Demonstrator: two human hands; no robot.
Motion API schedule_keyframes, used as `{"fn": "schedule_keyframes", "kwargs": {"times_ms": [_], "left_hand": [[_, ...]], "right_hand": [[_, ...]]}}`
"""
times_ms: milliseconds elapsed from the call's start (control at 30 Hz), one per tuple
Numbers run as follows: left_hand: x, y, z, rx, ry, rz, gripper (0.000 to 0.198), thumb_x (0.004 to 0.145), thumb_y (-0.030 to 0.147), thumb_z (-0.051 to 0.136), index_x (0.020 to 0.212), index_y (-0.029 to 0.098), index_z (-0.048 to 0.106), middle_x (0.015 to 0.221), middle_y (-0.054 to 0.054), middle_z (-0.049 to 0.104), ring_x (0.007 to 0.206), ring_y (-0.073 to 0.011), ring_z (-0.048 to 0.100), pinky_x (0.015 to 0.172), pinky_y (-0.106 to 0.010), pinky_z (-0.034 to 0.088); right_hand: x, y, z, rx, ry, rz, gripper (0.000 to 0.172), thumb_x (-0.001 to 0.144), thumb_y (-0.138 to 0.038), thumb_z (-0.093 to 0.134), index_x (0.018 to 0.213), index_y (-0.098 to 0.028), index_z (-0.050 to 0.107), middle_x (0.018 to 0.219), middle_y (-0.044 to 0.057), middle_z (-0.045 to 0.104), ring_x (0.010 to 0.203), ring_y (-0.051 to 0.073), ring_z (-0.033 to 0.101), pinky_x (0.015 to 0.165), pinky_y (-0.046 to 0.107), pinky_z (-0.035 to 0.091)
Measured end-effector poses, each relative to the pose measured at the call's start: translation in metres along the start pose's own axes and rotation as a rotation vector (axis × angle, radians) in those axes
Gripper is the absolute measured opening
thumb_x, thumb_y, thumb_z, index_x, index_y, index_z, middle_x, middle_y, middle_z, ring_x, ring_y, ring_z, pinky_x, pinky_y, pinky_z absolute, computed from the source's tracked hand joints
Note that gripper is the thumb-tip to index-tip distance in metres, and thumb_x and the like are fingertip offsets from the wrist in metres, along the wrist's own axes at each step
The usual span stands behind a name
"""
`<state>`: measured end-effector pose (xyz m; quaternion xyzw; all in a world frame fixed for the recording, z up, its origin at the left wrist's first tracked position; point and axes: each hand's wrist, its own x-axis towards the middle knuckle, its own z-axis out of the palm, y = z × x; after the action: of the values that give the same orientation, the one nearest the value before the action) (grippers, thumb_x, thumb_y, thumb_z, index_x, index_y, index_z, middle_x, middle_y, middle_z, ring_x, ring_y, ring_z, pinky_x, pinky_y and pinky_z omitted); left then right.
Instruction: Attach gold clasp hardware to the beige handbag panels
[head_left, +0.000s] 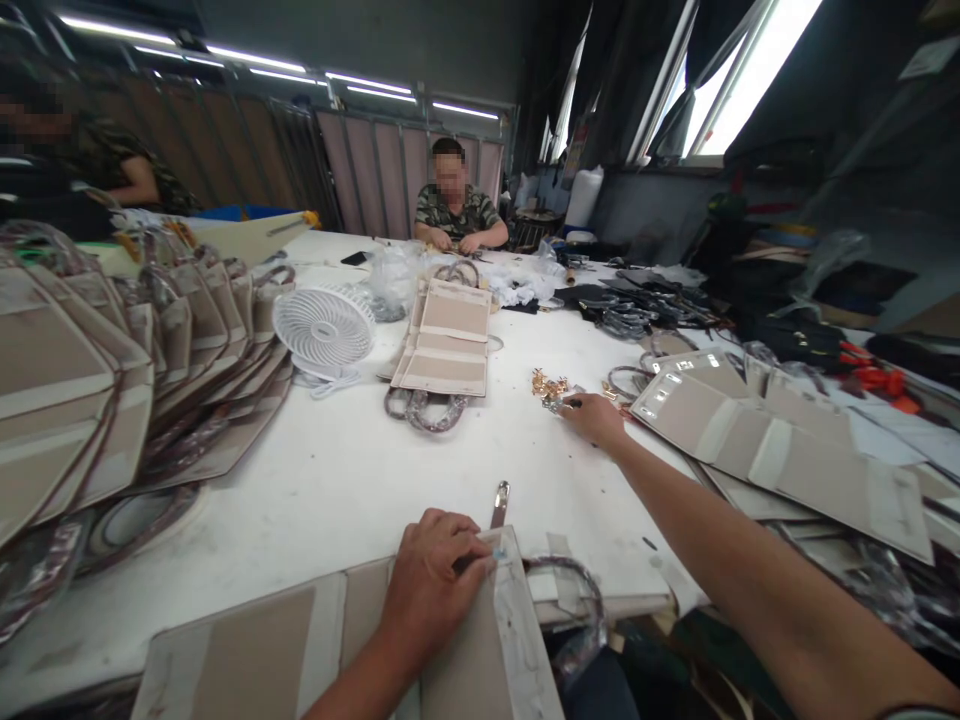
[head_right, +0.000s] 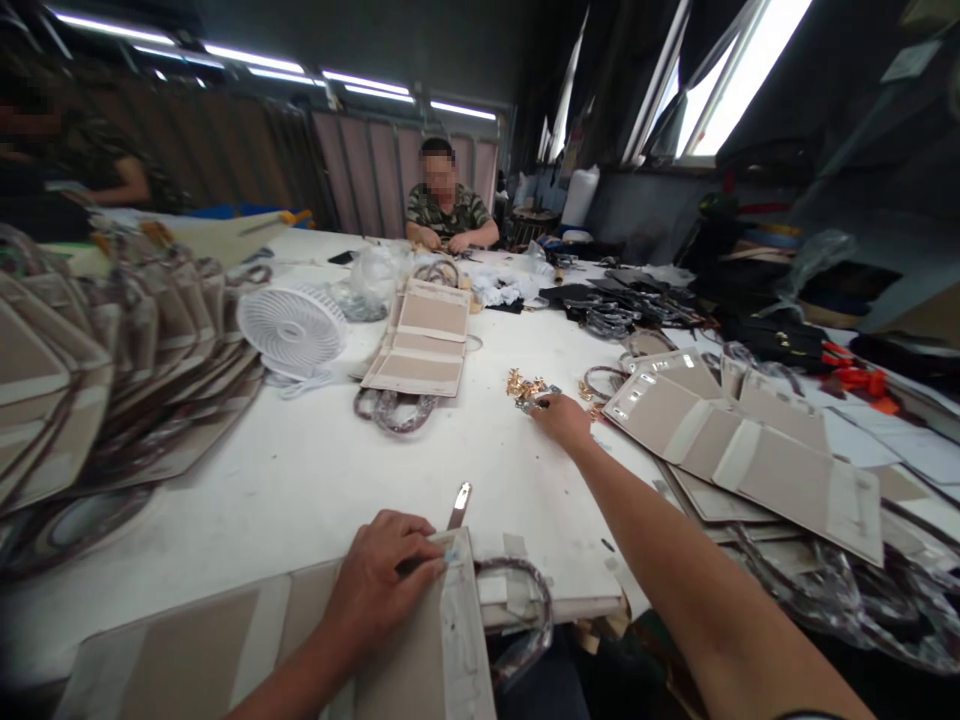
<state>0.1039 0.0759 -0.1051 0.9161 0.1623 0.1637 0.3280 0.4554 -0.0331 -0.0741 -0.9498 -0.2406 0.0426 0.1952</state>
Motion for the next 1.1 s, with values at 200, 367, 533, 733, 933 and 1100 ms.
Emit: {"fn": "schedule_keyframes", "kwargs": {"times_ms": [200, 367, 533, 733, 933, 1100], "left_hand": [[0.0, -0.002, 0.002, -0.017, 0.02, 0.013, 0.016, 0.081, 0.017, 0.08, 0.083, 0.033, 0.078, 0.105, 0.002, 0.076, 0.105, -0.0256, 0.062, 0.088, -0.045, 0.042], [0.001, 0.001, 0.002, -0.005, 0.027, 0.014, 0.013, 0.081, 0.018, 0.081, 0.082, 0.031, 0.078, 0.103, 0.001, 0.076, 0.103, -0.0247, 0.061, 0.085, -0.042, 0.041], [-0.001, 0.001, 0.007, 0.008, 0.029, 0.019, 0.007, 0.082, 0.023, 0.081, 0.084, 0.03, 0.079, 0.104, 0.001, 0.076, 0.103, -0.024, 0.06, 0.085, -0.041, 0.041], [-0.004, 0.001, 0.009, 0.006, 0.02, 0.033, 0.004, 0.086, 0.027, 0.078, 0.085, 0.03, 0.079, 0.105, 0.002, 0.076, 0.105, -0.0237, 0.059, 0.086, -0.041, 0.041], [-0.005, 0.0, 0.011, 0.02, 0.016, 0.033, 0.004, 0.087, 0.032, 0.077, 0.088, 0.031, 0.08, 0.106, 0.0, 0.076, 0.107, -0.0259, 0.058, 0.089, -0.043, 0.041], [-0.006, -0.001, 0.014, 0.054, 0.031, 0.055, 0.002, 0.086, 0.031, 0.078, 0.087, 0.029, 0.079, 0.104, 0.001, 0.076, 0.105, -0.0259, 0.057, 0.088, -0.042, 0.04]], "right_hand": [[0.022, -0.005, 0.016, -0.022, -0.058, 0.03, 0.033, 0.079, -0.042, 0.073, 0.108, -0.031, 0.083, 0.112, 0.008, 0.078, 0.099, 0.031, 0.072, 0.077, 0.035, 0.053], [0.027, 0.0, 0.017, -0.006, -0.081, 0.049, 0.03, 0.076, -0.033, 0.078, 0.104, -0.021, 0.082, 0.091, 0.009, 0.078, 0.077, 0.024, 0.071, 0.067, 0.03, 0.051], [0.03, 0.001, 0.019, 0.042, -0.062, 0.078, 0.028, 0.079, -0.024, 0.08, 0.104, -0.013, 0.079, 0.076, 0.008, 0.074, 0.062, 0.019, 0.064, 0.057, 0.028, 0.049], [-0.038, -0.022, -0.011, 0.388, -0.113, -0.1, 0.022, 0.078, -0.023, 0.081, 0.097, -0.012, 0.078, 0.074, 0.008, 0.072, 0.057, 0.015, 0.063, 0.051, 0.024, 0.051], [-0.19, -0.052, -0.018, 0.52, -0.745, -0.202, 0.018, 0.076, -0.033, 0.076, 0.087, -0.018, 0.077, 0.066, 0.002, 0.071, 0.056, 0.017, 0.064, 0.052, 0.025, 0.052], [-0.236, -0.049, 0.01, 0.417, -0.765, -0.224, 0.017, 0.078, -0.029, 0.065, 0.088, -0.021, 0.075, 0.068, -0.002, 0.069, 0.06, 0.016, 0.062, 0.054, 0.024, 0.047]]}}
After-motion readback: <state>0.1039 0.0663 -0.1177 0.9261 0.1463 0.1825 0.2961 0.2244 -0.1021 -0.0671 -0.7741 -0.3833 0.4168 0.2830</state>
